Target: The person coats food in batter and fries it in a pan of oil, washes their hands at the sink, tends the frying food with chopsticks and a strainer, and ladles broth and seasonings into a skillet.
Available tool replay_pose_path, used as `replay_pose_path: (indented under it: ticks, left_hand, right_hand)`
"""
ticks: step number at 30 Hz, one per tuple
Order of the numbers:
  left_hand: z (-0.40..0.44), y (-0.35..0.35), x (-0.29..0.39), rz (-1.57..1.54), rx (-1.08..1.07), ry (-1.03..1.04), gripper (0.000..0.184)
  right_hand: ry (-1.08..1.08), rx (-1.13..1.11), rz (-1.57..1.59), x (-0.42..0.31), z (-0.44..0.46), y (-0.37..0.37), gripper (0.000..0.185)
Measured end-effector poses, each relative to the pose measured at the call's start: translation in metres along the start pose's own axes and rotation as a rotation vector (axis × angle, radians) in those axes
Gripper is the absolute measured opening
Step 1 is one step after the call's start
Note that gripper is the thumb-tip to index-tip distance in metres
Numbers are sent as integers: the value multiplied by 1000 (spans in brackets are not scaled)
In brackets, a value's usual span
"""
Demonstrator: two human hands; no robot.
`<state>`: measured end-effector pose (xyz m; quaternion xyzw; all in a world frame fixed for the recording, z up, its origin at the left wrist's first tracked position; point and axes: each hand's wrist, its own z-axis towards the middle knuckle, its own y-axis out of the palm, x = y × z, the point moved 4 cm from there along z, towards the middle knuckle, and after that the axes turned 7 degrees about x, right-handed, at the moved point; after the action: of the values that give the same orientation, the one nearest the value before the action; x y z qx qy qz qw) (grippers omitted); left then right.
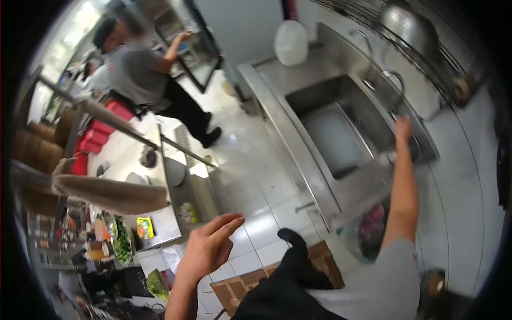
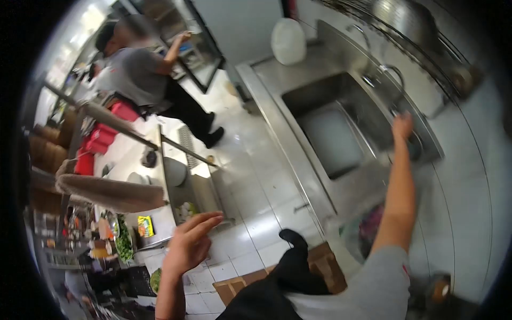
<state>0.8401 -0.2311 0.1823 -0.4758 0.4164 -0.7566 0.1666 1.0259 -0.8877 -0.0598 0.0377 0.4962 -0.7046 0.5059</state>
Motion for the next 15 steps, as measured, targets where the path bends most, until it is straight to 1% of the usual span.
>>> replay_pose_path:
  ticks: [1,2,3,4,5,6,7,8,9,10,11,12,14,15]
  left_hand:
    - [-14,22,-32,33,-46,-187,44]
    - [-36,42,-61,93,-85,-278,43]
    - [-72,67,-99,163,-172,-363,42]
    - [-108,86,-127,222,-310,-527,40]
    - [-143,100,-144,194,-314,-617,38]
    - [-171,108,-151,172,-329,-725,38]
    - [-206,119,-160,117,-270,-738,38]
    - [-223,121,-153,83,-309,-829,37]
    - [-249,130,-157,7,-294,-898,36]
    - [-271,139,-161,26,-324,-906,34]
    - [-288,145,-162,0,-340,-964,33]
    - [-298,150,-162,-54,-344,-981,32]
    - [-329,166,-173,-296,-261,-1219,30]
    - [-339,174,-180,-294,-286,-1198,30]
  right_hand:
    - [-93,59,-147,13,4,21,50]
    - [-306,131,-175,16,3,23,42]
    - [-283,-140,-227,9,2,20,36]
    - [-259,-415,-283,-2,-3,18,31]
    - [-260,-417,-263,3,-1,36,31]
    - [159,-759,172,37,1,73,25]
    - [366,-911,498,33,-1,80,22]
    - [627,-1039,779,28,-4,86,19]
    - [666,-1006,943,-4,-16,78,17]
    - [655,-973,1067,-40,-30,69,18]
    - [645,-928,1187,-68,-34,60,19]
    - [659,-950,1382,-82,-34,70,24]
    - [763,-898,1489,-96,-25,109,22]
    - [829,-881,1550,-113,-26,107,18]
